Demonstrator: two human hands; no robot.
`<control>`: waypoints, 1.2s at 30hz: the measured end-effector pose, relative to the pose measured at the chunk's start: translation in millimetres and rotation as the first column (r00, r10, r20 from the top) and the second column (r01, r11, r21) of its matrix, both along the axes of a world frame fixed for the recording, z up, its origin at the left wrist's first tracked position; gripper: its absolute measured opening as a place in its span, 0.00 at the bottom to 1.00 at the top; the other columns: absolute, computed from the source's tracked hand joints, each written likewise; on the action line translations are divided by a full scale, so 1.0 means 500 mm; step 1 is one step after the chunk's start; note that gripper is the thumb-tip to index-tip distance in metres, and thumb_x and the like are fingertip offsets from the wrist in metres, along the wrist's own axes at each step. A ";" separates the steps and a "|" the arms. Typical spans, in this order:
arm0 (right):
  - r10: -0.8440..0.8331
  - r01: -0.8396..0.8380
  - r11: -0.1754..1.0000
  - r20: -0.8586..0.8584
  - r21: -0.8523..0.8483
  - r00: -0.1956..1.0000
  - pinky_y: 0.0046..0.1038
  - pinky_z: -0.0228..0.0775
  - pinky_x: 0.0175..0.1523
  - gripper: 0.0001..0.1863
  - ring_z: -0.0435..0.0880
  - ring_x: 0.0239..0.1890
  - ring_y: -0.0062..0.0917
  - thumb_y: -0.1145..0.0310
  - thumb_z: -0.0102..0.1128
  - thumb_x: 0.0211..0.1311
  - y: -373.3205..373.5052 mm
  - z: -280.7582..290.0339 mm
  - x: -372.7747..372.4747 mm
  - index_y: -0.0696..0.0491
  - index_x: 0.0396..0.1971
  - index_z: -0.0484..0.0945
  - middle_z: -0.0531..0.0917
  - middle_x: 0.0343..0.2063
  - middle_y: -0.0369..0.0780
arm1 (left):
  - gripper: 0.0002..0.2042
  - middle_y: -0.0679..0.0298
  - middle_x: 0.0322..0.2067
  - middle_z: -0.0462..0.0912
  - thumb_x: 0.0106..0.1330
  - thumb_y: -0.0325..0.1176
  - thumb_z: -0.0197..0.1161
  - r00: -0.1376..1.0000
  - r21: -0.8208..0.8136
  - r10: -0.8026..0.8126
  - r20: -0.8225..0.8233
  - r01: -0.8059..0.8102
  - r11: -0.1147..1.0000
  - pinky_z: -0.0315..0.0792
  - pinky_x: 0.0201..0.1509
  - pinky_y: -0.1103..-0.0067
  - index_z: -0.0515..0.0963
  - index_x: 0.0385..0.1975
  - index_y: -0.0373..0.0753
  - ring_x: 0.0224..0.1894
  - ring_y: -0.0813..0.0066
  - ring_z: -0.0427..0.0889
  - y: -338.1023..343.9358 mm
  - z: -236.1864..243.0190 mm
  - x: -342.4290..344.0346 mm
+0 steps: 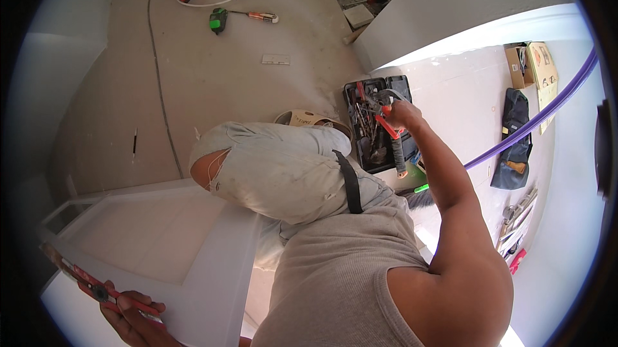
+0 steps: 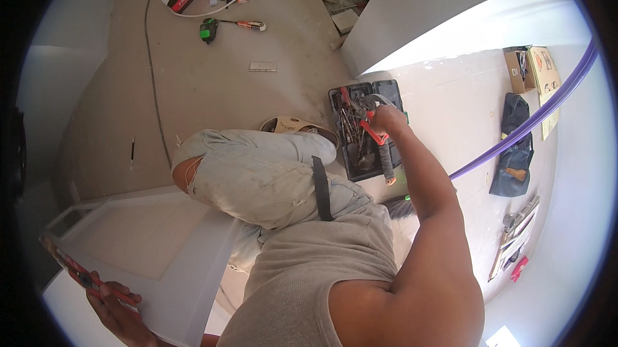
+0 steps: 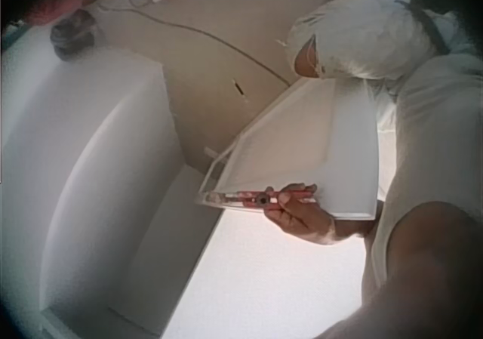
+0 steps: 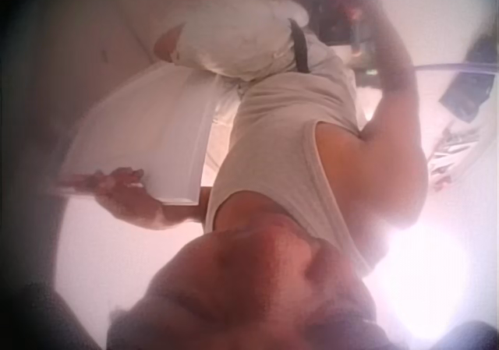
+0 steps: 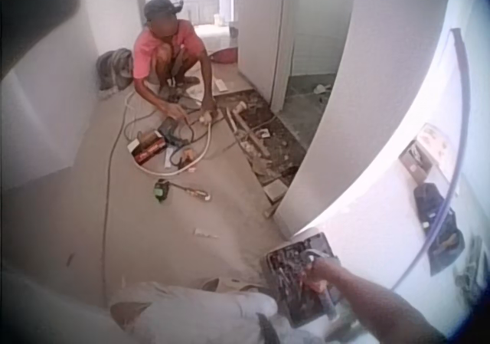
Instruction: The person plugs in a power tool and uses an angle grinder to cut a white plastic molding strip. They then use a utility knife to trim and clean the edges of the installed molding on a white cabinet.
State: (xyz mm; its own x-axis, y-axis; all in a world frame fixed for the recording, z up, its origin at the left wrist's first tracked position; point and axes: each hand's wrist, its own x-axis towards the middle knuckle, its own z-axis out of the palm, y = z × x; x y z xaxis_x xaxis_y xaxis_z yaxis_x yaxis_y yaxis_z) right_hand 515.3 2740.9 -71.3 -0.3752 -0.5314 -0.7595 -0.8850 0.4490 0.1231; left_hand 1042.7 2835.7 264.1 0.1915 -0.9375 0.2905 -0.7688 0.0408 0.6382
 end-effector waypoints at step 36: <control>-0.304 0.387 0.740 0.239 -0.551 0.922 0.37 0.82 0.28 0.17 0.87 0.23 0.38 0.61 0.61 0.59 -0.092 -0.261 0.017 0.65 0.29 0.81 0.85 0.26 0.52 | 0.35 0.58 0.73 0.60 0.68 0.65 0.48 0.996 -0.002 -0.085 -0.006 0.085 0.996 0.55 0.75 0.62 0.65 0.69 0.50 0.47 0.82 0.75 -0.006 -0.003 0.003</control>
State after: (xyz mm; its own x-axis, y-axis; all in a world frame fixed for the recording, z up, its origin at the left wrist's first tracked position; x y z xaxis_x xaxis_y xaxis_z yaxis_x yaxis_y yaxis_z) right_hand 523.7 2695.0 -201.8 -0.5446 -0.7347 -0.4044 -0.6435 0.6753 -0.3603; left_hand 1044.3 2832.8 262.6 0.1128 -0.9499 0.2915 -0.7587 0.1071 0.6425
